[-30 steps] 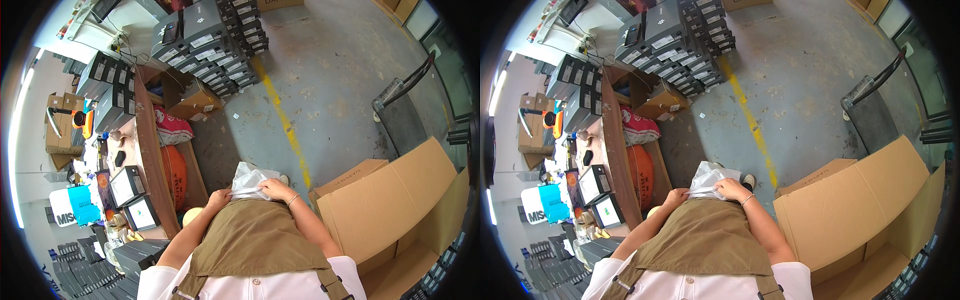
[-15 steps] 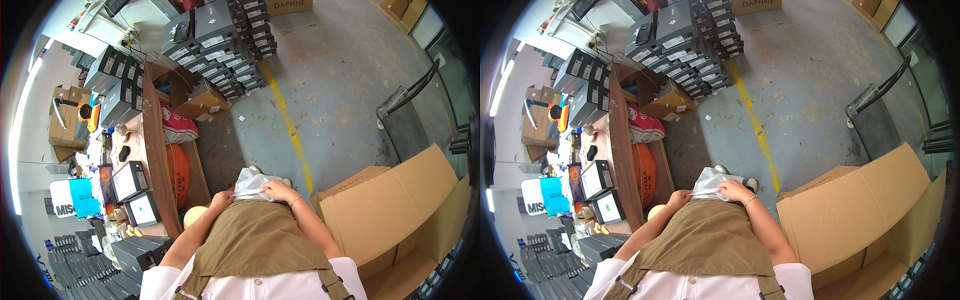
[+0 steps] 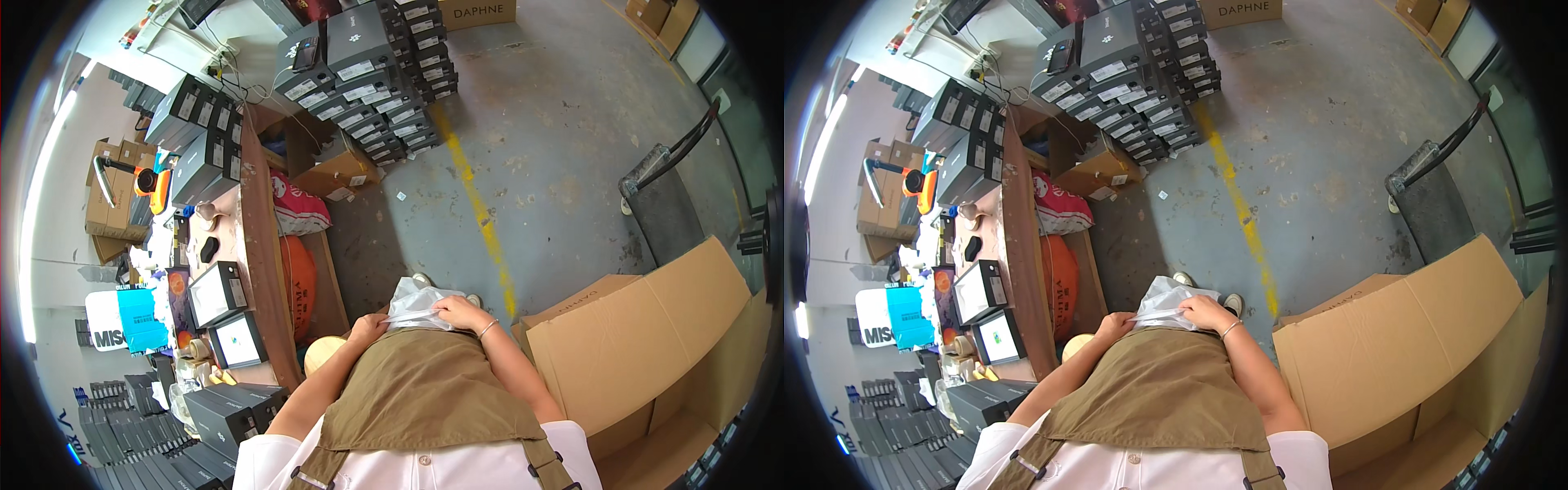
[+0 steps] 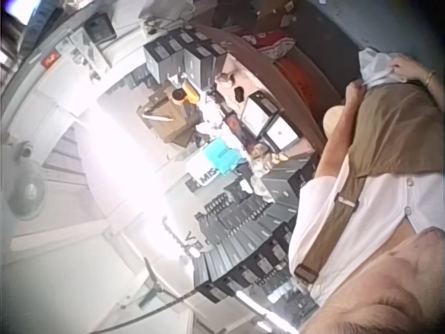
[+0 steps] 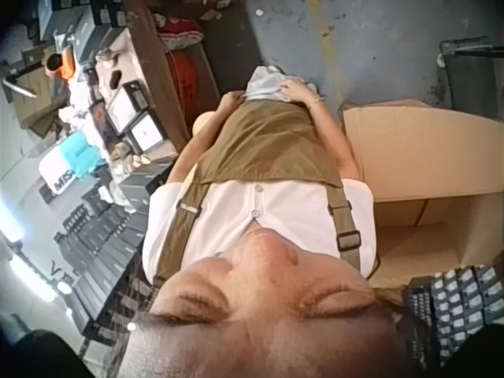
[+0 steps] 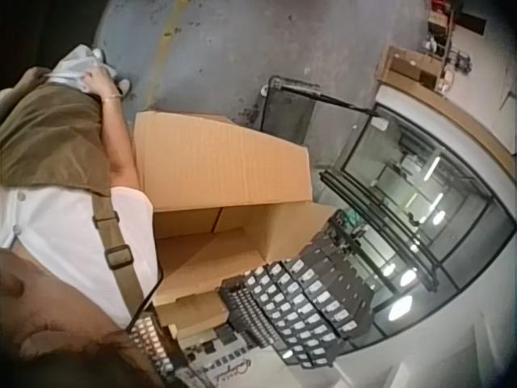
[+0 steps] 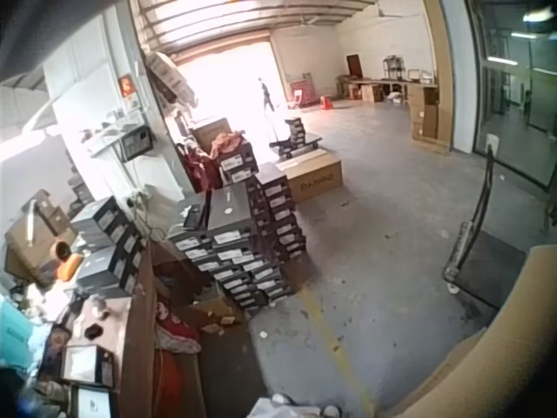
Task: Packing high-heeled shoes into boxes with tissue paper and organizing the finished boxes at a workstation.
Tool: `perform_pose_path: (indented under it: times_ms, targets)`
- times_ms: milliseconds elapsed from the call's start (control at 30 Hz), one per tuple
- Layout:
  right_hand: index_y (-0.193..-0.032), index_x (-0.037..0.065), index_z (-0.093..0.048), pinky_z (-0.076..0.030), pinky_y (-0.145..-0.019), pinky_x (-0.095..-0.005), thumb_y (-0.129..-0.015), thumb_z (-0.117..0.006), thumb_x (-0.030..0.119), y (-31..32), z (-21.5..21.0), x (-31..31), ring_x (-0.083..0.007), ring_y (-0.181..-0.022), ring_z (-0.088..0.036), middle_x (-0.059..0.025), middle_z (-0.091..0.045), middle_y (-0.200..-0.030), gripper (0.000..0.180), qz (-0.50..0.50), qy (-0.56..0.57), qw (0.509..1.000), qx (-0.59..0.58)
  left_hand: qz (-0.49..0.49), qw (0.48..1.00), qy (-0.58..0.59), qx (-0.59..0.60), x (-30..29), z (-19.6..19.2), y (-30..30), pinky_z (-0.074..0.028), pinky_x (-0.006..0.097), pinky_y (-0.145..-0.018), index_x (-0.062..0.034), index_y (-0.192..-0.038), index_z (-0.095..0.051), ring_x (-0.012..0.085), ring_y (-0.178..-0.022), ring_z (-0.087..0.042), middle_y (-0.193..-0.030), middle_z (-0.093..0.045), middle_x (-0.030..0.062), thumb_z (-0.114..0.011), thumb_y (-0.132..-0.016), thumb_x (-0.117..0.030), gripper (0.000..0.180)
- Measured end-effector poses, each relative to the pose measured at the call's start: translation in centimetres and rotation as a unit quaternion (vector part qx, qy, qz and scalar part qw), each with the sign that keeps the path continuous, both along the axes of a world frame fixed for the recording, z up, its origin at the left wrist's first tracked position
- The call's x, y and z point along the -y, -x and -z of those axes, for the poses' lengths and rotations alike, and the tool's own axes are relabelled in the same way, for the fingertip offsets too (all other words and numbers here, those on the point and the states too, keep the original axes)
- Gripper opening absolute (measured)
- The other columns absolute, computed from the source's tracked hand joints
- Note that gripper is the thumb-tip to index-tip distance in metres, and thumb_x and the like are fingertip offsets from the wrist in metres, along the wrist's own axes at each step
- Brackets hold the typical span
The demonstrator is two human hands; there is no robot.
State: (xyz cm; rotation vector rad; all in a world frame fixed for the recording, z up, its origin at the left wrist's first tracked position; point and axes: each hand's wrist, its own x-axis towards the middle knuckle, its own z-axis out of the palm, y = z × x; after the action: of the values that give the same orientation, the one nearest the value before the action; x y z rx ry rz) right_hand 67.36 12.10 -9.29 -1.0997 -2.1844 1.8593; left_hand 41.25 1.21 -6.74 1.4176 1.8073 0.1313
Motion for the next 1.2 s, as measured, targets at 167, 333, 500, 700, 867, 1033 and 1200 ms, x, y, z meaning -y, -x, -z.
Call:
perform_pose_path:
  times_ms: [167, 333, 500, 700, 867, 1033, 1200]
  targets:
    - [-0.102, 0.003, -0.066, -0.046, -0.085, -0.0366, -0.079, -0.048, 0.014, 0.0, -1.1, -0.1, -0.0325, -0.098, -0.06, -0.0189, -0.065, -0.102, 0.031, -0.015, 0.03, 0.999, 0.028, 0.006, 1.0, -0.002, -0.006, 0.2, -0.1, -0.1, -0.05, 0.041, -0.076, -0.0117, -0.1, -0.068, 0.0345, -0.086, -0.063, -0.092, -0.066, 0.0174, -0.055, -0.082, -0.024, 0.026]
    - [-0.101, 0.004, -0.067, -0.046, -0.085, -0.0368, -0.079, -0.048, 0.014, 0.1, -0.9, 0.1, -0.0326, -0.097, -0.061, -0.019, -0.065, -0.102, 0.031, -0.016, 0.02, 0.999, 0.024, 0.005, 1.0, -0.001, -0.002, 0.3, -0.1, 0.0, -0.05, 0.041, -0.076, -0.0119, -0.1, -0.069, 0.0344, -0.086, -0.064, -0.092, -0.066, 0.0174, -0.055, -0.082, -0.025, 0.026]
    - [-0.101, 0.004, -0.067, -0.047, -0.084, -0.0369, -0.078, -0.048, 0.014, 0.0, -1.3, 0.2, -0.0321, -0.096, -0.061, -0.0192, -0.065, -0.101, 0.031, -0.014, 0.022, 0.999, 0.022, -0.002, 1.0, -0.003, -0.002, 0.7, 0.1, 0.0, -0.05, 0.041, -0.076, -0.0121, -0.099, -0.069, 0.0343, -0.086, -0.064, -0.092, -0.066, 0.0174, -0.056, -0.081, -0.024, 0.025]
    - [-0.103, 0.006, -0.065, -0.048, -0.077, -0.035, -0.077, -0.048, 0.014, -0.2, -0.4, 0.4, -0.0291, -0.086, -0.063, -0.0185, -0.066, -0.093, 0.032, -0.025, 0.014, 1.0, 0.006, 0.067, 0.988, -0.097, -0.097, 0.5, -0.9, -0.4, -0.051, 0.041, -0.074, -0.0145, -0.095, -0.07, 0.0325, -0.086, -0.063, -0.087, -0.064, 0.0169, -0.059, -0.079, -0.023, 0.021]
    - [-0.1, 0.005, -0.066, -0.048, -0.078, -0.0367, -0.077, -0.048, 0.014, -0.2, -0.2, 0.4, -0.0314, -0.089, -0.062, -0.0182, -0.066, -0.095, 0.03, -0.001, 0.007, 0.998, 0.055, 0.096, 0.981, -0.077, -0.152, -0.4, -2.4, -1.2, -0.051, 0.043, -0.072, -0.015, -0.092, -0.068, 0.0316, -0.084, -0.063, -0.088, -0.062, 0.0145, -0.059, -0.079, -0.024, 0.018]
    - [-0.097, 0.009, -0.068, -0.048, -0.083, -0.0396, -0.077, -0.052, 0.016, -0.4, -0.2, 0.8, -0.0329, -0.095, -0.061, -0.0152, -0.066, -0.1, 0.027, -0.041, -0.04, 0.993, 0.106, 0.078, 0.983, -0.004, -0.168, 0.1, -1.1, -0.9, -0.051, 0.043, -0.071, -0.0163, -0.094, -0.069, 0.0321, -0.084, -0.063, -0.089, -0.063, 0.0142, -0.058, -0.08, -0.026, 0.02]
    - [-0.098, 0.01, -0.067, -0.048, -0.085, -0.0395, -0.074, -0.054, 0.014, -0.4, -1.4, 0.2, -0.0316, -0.097, -0.061, -0.0137, -0.066, -0.101, 0.028, -0.075, -0.036, 0.989, 0.12, 0.056, 0.981, -0.004, -0.187, 0.2, -1.0, -0.9, -0.052, 0.043, -0.073, -0.0143, -0.089, -0.07, 0.0323, -0.085, -0.063, -0.09, -0.063, 0.0145, -0.057, -0.081, -0.027, 0.019]
